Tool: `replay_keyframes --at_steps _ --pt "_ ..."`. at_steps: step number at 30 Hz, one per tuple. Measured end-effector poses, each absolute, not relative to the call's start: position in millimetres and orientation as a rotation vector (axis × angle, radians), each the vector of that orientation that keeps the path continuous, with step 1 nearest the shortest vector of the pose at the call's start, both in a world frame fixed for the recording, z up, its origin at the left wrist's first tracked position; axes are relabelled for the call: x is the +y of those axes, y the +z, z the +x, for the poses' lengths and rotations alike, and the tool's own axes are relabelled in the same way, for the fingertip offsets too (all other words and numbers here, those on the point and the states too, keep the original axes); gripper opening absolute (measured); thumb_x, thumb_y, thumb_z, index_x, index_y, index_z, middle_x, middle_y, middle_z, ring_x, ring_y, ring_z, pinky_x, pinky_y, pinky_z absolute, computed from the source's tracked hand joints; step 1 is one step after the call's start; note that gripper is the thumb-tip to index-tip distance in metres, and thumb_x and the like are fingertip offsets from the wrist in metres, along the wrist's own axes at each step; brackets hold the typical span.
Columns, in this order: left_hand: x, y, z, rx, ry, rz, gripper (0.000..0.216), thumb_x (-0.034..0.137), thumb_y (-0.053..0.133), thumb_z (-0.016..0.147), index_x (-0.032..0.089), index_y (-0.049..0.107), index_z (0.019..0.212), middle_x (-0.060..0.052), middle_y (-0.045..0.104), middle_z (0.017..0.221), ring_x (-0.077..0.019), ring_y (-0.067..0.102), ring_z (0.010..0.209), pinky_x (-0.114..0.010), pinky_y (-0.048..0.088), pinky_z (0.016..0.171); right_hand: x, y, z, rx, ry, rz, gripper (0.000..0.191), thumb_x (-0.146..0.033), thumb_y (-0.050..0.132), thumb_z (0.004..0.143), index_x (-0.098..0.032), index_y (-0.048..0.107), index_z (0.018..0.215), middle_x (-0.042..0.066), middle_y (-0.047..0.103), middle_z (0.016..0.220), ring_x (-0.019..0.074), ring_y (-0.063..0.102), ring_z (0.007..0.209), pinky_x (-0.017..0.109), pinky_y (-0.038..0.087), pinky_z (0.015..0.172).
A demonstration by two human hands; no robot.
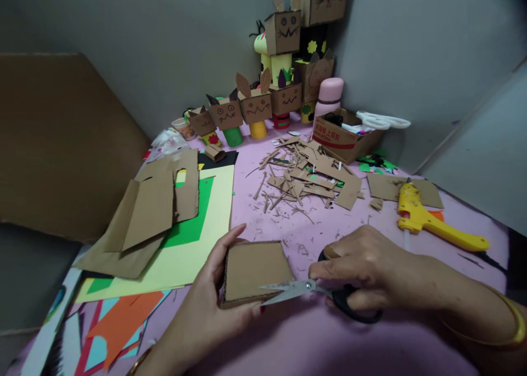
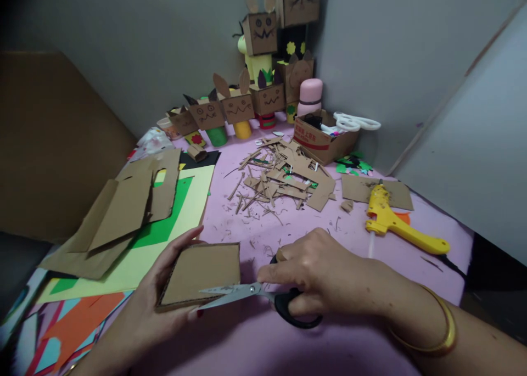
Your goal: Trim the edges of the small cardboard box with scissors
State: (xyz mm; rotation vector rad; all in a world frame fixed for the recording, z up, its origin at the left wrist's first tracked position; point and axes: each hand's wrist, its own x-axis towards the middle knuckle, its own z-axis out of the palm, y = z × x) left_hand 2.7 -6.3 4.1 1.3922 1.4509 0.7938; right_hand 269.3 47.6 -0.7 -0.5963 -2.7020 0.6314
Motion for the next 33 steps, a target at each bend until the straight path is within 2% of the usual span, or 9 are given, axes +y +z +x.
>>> replay_keyframes --at_steps 5,12,15,18,23,27,31,33 --pt "-8 3 4 1.457 0.820 1.403 0.092 0.042 0.080 0.055 0.029 0.036 0.135 -0.004 0.056 0.112 -0.0248 0.059 0.099 -0.035 0.051 0.086 45 0 267 -2.726 0.562 -0.634 0.038 -0.011 0.051 0.069 -0.022 0.066 0.102 -0.002 0.058 0.067 0.0122 0.046 0.055 0.026 0.024 0.051" --pt "-12 0 10 1.422 0.829 1.382 0.092 0.029 0.076 0.057 0.030 0.033 0.138 -0.005 0.058 0.116 -0.0256 0.063 0.100 -0.035 0.054 0.083 42 -5 261 -2.734 0.538 -0.613 0.042 -0.011 0.049 0.067 -0.024 0.064 0.104 -0.001 0.058 0.070 0.0134 0.047 0.058 0.027 0.025 0.052" --pt "-12 3 11 1.433 0.810 1.379 0.093 0.032 0.076 0.057 0.028 0.032 0.138 -0.006 0.059 0.115 -0.0257 0.062 0.099 -0.038 0.052 0.087 42 -6 261 -2.714 0.533 -0.604 0.040 -0.010 0.049 0.070 -0.023 0.065 0.104 -0.001 0.059 0.070 0.0132 0.048 0.057 0.027 0.025 0.052" --pt "-12 6 10 1.453 0.798 1.387 0.089 0.033 0.075 0.058 0.026 0.034 0.138 -0.007 0.059 0.115 -0.0257 0.061 0.099 -0.040 0.050 0.091 43 -6 260 -2.677 0.681 -0.618 0.033 -0.010 0.053 0.074 -0.022 0.067 0.102 -0.001 0.060 0.069 0.0120 0.050 0.058 0.024 0.029 0.053" --pt "-11 4 9 1.439 0.817 1.408 0.087 0.039 0.077 0.060 0.026 0.035 0.135 -0.006 0.059 0.117 -0.0255 0.060 0.103 -0.034 0.048 0.090 50 -8 261 -2.506 0.943 -0.813 0.035 -0.018 0.063 0.078 -0.023 0.066 0.113 0.000 0.063 0.077 0.0125 0.055 0.066 0.021 0.037 0.059" --pt "-9 1 7 1.431 0.842 1.389 0.089 0.042 0.078 0.058 0.028 0.036 0.135 -0.004 0.058 0.113 -0.0242 0.060 0.100 -0.032 0.048 0.088 55 -1 269 -2.514 1.011 -0.829 0.034 -0.021 0.067 0.076 -0.023 0.068 0.111 0.001 0.064 0.083 0.0141 0.057 0.073 0.022 0.040 0.065" --pt "-7 0 5 1.426 0.874 1.383 0.087 0.043 0.078 0.057 0.029 0.038 0.134 -0.003 0.056 0.109 -0.0238 0.058 0.097 -0.032 0.049 0.086 55 10 277 -2.637 1.018 -0.817 0.042 -0.014 0.067 0.071 -0.027 0.067 0.111 0.001 0.064 0.093 0.0160 0.058 0.082 0.025 0.039 0.071" --pt "-6 0 5 1.414 0.880 1.364 0.087 0.043 0.078 0.057 0.029 0.038 0.134 -0.003 0.056 0.110 -0.0238 0.058 0.098 -0.032 0.049 0.086 54 12 278 -2.673 0.965 -0.846 0.045 -0.012 0.065 0.070 -0.029 0.066 0.112 0.000 0.063 0.092 0.0165 0.057 0.082 0.026 0.038 0.070"
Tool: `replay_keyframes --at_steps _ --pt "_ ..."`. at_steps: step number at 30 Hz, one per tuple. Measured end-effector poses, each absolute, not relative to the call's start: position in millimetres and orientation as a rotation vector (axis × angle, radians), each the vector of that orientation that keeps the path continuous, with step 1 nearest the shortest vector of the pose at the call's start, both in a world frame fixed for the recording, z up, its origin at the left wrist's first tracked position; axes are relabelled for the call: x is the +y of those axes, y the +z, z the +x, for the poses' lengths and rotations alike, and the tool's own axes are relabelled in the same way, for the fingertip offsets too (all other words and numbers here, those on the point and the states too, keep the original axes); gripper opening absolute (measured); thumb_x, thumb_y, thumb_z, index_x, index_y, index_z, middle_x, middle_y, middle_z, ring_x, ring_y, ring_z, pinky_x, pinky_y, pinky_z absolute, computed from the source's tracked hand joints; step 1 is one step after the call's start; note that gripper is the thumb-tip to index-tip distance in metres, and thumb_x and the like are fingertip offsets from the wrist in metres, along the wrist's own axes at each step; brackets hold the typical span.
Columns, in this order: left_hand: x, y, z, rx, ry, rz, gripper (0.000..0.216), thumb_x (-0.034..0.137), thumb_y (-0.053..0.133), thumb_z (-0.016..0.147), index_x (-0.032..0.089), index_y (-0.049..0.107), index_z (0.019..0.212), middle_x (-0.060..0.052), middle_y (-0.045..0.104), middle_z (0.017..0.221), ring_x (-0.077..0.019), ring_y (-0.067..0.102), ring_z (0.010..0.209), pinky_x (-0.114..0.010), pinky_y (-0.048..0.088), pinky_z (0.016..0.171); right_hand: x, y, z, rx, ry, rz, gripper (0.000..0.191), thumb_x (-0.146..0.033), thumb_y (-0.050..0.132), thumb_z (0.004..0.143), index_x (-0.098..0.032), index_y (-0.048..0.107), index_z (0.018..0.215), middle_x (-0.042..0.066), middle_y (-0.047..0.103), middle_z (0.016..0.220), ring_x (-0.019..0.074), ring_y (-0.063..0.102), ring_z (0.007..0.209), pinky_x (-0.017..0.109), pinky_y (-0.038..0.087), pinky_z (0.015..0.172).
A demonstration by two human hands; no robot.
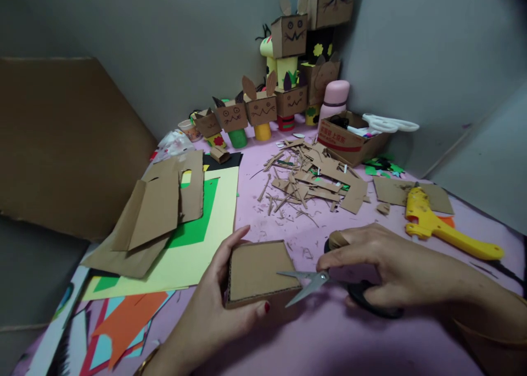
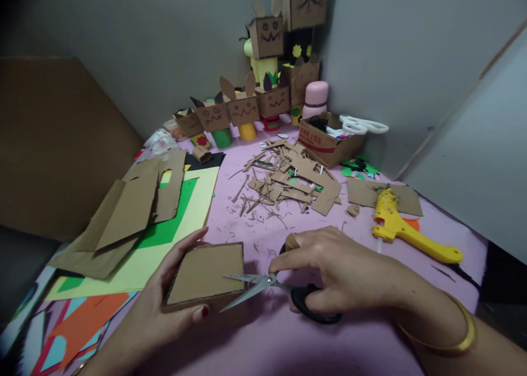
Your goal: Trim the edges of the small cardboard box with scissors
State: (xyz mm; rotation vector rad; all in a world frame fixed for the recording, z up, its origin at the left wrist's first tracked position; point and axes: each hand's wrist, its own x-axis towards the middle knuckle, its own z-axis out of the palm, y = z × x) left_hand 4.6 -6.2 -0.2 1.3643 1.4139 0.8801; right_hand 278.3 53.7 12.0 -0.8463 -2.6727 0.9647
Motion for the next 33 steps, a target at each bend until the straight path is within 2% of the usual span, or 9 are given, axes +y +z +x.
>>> replay_keyframes --at_steps 9,18,29,33 --pt "-5 2 7 1.437 0.855 1.323 0.090 0.045 0.076 0.057 0.028 0.035 0.135 -0.002 0.059 0.109 -0.0233 0.060 0.098 -0.030 0.050 0.085 50 5 273 -2.719 0.829 -0.807 0.058 -0.007 0.055 0.064 -0.029 0.063 0.117 0.001 0.060 0.087 0.0167 0.054 0.078 0.028 0.034 0.065" --pt "-5 -2 4 1.446 0.853 1.391 0.087 0.044 0.076 0.059 0.029 0.037 0.135 -0.001 0.053 0.109 -0.0199 0.058 0.095 -0.027 0.050 0.083 48 2 274 -2.717 0.808 -0.796 0.046 -0.010 0.057 0.066 -0.028 0.067 0.107 -0.002 0.059 0.077 0.0141 0.053 0.068 0.026 0.028 0.057" --pt "-5 -2 3 1.445 0.836 1.384 0.089 0.044 0.076 0.058 0.029 0.036 0.136 -0.003 0.053 0.116 -0.0228 0.056 0.102 -0.030 0.048 0.087 51 0 272 -2.703 0.826 -0.753 0.035 -0.012 0.058 0.070 -0.026 0.067 0.102 -0.002 0.058 0.075 0.0131 0.052 0.066 0.025 0.028 0.056" --pt "-5 -1 4 1.447 0.860 1.380 0.088 0.043 0.077 0.056 0.030 0.038 0.134 -0.001 0.054 0.112 -0.0215 0.057 0.100 -0.029 0.049 0.085 52 -1 273 -2.687 0.813 -0.734 0.047 -0.008 0.055 0.062 -0.025 0.068 0.103 -0.002 0.057 0.072 0.0124 0.051 0.064 0.025 0.026 0.055"
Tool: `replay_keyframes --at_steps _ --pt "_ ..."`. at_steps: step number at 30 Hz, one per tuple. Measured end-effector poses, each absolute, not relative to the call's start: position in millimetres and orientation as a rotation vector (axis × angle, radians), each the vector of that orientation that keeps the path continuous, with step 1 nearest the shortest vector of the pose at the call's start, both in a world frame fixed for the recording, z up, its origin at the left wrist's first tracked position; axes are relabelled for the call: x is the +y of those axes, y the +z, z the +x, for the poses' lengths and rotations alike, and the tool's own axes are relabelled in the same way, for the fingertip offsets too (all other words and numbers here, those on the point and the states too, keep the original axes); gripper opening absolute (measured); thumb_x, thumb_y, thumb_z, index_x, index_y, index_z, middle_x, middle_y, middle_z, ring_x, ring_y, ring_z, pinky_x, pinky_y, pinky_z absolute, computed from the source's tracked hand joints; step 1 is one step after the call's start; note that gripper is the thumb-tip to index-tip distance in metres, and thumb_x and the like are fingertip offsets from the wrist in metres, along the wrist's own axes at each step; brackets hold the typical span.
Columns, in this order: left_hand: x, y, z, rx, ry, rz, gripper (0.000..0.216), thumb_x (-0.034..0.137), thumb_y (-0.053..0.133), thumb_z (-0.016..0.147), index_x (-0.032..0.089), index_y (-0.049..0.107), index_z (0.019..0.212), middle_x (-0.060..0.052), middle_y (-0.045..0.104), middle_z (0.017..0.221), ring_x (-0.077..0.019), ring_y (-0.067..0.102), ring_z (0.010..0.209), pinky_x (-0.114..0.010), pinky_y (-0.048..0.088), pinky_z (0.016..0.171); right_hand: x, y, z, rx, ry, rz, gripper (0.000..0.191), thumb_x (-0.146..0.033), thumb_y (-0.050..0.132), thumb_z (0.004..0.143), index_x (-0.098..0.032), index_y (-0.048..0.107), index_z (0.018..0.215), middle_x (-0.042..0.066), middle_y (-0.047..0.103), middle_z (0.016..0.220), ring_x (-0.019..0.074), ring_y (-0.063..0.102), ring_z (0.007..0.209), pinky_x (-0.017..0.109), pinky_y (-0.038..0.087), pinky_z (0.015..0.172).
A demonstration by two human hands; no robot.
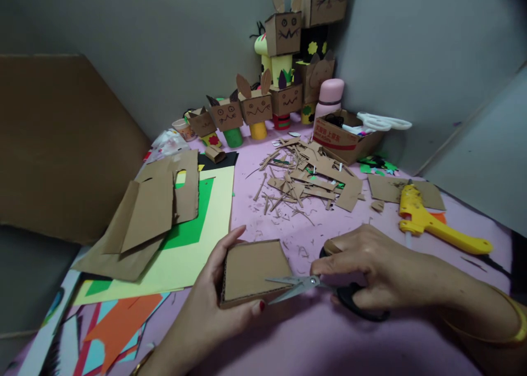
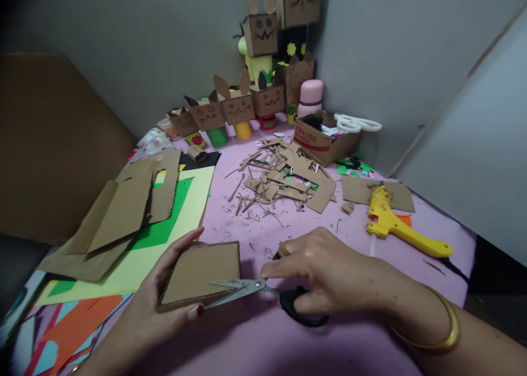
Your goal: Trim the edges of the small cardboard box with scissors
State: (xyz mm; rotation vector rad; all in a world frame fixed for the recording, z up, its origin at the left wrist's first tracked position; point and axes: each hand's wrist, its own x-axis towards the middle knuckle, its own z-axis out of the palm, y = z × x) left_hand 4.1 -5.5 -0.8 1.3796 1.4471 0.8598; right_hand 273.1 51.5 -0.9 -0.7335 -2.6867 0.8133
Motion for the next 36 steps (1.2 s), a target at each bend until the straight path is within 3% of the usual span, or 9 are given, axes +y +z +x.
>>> replay_keyframes --at_steps 15,29,36 --pt "-6.5 0.7 4.4 1.433 0.817 1.368 0.090 0.042 0.077 0.058 0.030 0.034 0.137 -0.002 0.055 0.112 -0.0215 0.057 0.098 -0.029 0.049 0.084 52.6 -1.0 276.3 -2.681 0.756 -0.704 0.053 -0.006 0.049 0.055 -0.022 0.071 0.101 -0.003 0.056 0.065 0.0105 0.045 0.057 0.023 0.025 0.052" --pt "-6.2 -0.7 5.8 1.473 0.878 1.393 0.087 0.045 0.077 0.056 0.029 0.041 0.133 -0.003 0.057 0.109 -0.0240 0.059 0.094 -0.033 0.051 0.083 46.3 3.8 271.4 -2.767 0.710 -0.798 0.042 -0.013 0.057 0.069 -0.028 0.066 0.108 0.000 0.061 0.079 0.0156 0.053 0.068 0.026 0.029 0.057" --pt "-6.2 -0.5 5.7 1.461 0.863 1.405 0.087 0.045 0.077 0.057 0.028 0.039 0.134 -0.003 0.056 0.109 -0.0236 0.059 0.096 -0.031 0.051 0.083 49.5 1.0 274.7 -2.734 0.669 -0.721 0.046 -0.008 0.050 0.060 -0.023 0.068 0.100 -0.001 0.059 0.068 0.0129 0.051 0.058 0.025 0.025 0.052"
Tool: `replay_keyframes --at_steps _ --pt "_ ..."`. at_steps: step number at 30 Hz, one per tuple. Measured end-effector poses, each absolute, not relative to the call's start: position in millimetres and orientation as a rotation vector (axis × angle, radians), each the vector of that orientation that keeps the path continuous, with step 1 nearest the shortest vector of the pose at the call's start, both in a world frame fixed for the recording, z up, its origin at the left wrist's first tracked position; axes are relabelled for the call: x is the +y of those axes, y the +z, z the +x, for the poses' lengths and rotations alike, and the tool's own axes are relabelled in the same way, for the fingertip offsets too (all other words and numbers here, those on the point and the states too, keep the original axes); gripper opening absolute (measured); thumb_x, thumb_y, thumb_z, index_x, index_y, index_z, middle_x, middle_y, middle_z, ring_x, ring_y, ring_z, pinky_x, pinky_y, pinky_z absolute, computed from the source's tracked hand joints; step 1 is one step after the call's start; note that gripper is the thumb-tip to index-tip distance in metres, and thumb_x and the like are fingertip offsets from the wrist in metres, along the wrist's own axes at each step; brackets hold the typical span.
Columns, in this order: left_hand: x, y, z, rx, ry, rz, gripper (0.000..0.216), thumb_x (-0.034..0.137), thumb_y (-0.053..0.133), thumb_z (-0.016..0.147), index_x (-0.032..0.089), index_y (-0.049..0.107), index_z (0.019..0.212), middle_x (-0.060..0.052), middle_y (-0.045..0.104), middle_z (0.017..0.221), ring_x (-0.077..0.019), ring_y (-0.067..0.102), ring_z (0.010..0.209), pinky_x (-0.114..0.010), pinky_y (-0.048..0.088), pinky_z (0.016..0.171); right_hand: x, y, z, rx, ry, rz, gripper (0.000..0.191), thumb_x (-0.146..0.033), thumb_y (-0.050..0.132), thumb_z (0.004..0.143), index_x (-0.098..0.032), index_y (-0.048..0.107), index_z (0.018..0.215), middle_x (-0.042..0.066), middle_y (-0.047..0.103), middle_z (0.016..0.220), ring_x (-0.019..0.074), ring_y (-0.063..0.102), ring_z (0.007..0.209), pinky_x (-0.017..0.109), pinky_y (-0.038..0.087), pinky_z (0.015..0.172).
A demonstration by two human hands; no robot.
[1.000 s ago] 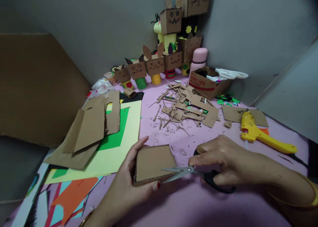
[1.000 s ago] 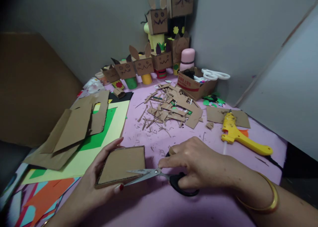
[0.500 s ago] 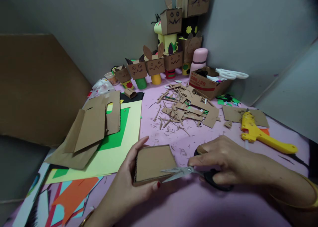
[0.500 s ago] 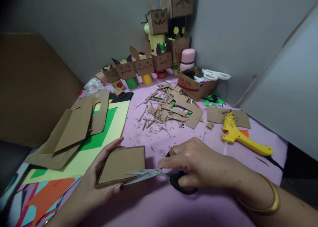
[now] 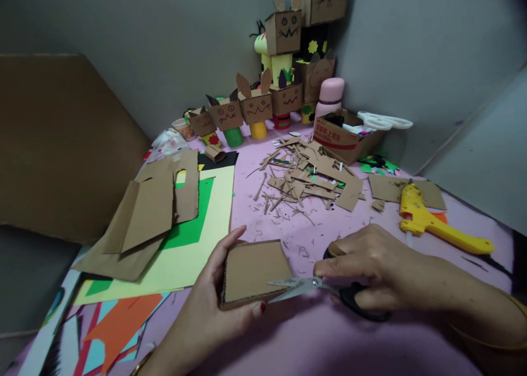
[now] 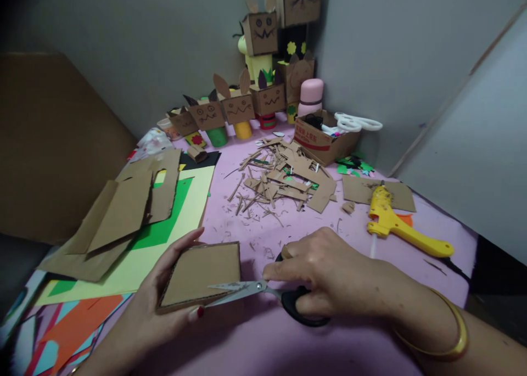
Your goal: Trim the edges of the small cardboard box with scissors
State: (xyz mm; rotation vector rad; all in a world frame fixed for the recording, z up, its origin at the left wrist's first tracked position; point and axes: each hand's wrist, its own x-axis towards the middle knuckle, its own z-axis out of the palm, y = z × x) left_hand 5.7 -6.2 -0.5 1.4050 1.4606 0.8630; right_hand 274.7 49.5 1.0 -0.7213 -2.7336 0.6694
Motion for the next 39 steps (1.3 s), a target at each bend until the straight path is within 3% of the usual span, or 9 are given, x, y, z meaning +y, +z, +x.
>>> replay_keyframes --at_steps 12,20,29,39 --pt "-7 1 5 1.454 0.810 1.401 0.090 0.045 0.076 0.059 0.028 0.035 0.137 -0.004 0.055 0.109 -0.0225 0.059 0.095 -0.031 0.051 0.083 51 1 277 -2.751 0.637 -0.700 0.053 -0.006 0.050 0.061 -0.025 0.068 0.107 -0.003 0.057 0.066 0.0120 0.047 0.056 0.024 0.025 0.052" --pt "-6 0 7 1.458 0.856 1.370 0.090 0.043 0.078 0.055 0.029 0.038 0.134 -0.004 0.058 0.110 -0.0250 0.061 0.099 -0.033 0.052 0.085 51 7 275 -2.781 0.747 -0.776 0.060 -0.004 0.050 0.064 -0.028 0.062 0.117 0.002 0.060 0.095 0.0177 0.056 0.084 0.027 0.038 0.070" --pt "-4 2 4 1.497 0.829 1.324 0.091 0.047 0.077 0.056 0.028 0.037 0.136 -0.004 0.061 0.109 -0.0243 0.062 0.095 -0.030 0.052 0.079 59 7 289 -2.710 0.624 -0.892 0.062 -0.003 0.051 0.068 -0.026 0.059 0.125 0.008 0.059 0.105 0.0226 0.056 0.094 0.034 0.043 0.080" --pt "-7 2 8 1.511 0.838 1.356 0.091 0.047 0.077 0.055 0.027 0.038 0.135 -0.004 0.059 0.108 -0.0246 0.062 0.093 -0.032 0.052 0.080 48 5 269 -2.712 0.836 -0.754 0.065 -0.005 0.053 0.063 -0.025 0.059 0.123 0.006 0.060 0.100 0.0206 0.056 0.089 0.031 0.041 0.076"
